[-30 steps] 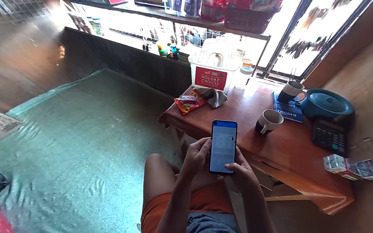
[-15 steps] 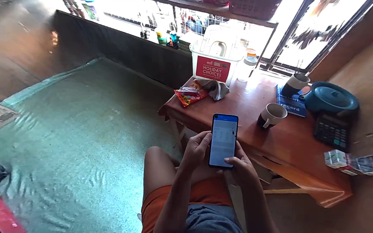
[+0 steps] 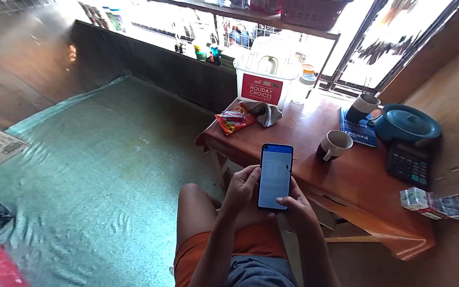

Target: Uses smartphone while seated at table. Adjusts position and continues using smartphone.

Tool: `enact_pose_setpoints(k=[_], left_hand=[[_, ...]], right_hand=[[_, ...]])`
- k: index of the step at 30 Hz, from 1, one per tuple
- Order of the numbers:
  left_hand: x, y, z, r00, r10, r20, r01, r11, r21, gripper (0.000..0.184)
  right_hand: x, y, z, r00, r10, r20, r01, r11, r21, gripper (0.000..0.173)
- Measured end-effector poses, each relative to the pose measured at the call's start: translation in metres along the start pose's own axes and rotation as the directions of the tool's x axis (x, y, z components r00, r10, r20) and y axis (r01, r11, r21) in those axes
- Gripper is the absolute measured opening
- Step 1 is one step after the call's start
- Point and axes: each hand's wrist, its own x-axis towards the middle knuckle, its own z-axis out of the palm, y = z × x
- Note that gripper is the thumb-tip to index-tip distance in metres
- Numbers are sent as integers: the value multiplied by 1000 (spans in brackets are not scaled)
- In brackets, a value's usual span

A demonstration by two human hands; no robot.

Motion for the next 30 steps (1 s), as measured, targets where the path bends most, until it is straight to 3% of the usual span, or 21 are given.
enact_pose_setpoints(k=[30], left_hand=[[0, -2, 0, 1000, -9, -1, 9, 1000, 14, 29]], right_hand=[[0, 0, -2, 1000, 7, -11, -7, 1000, -9, 62]])
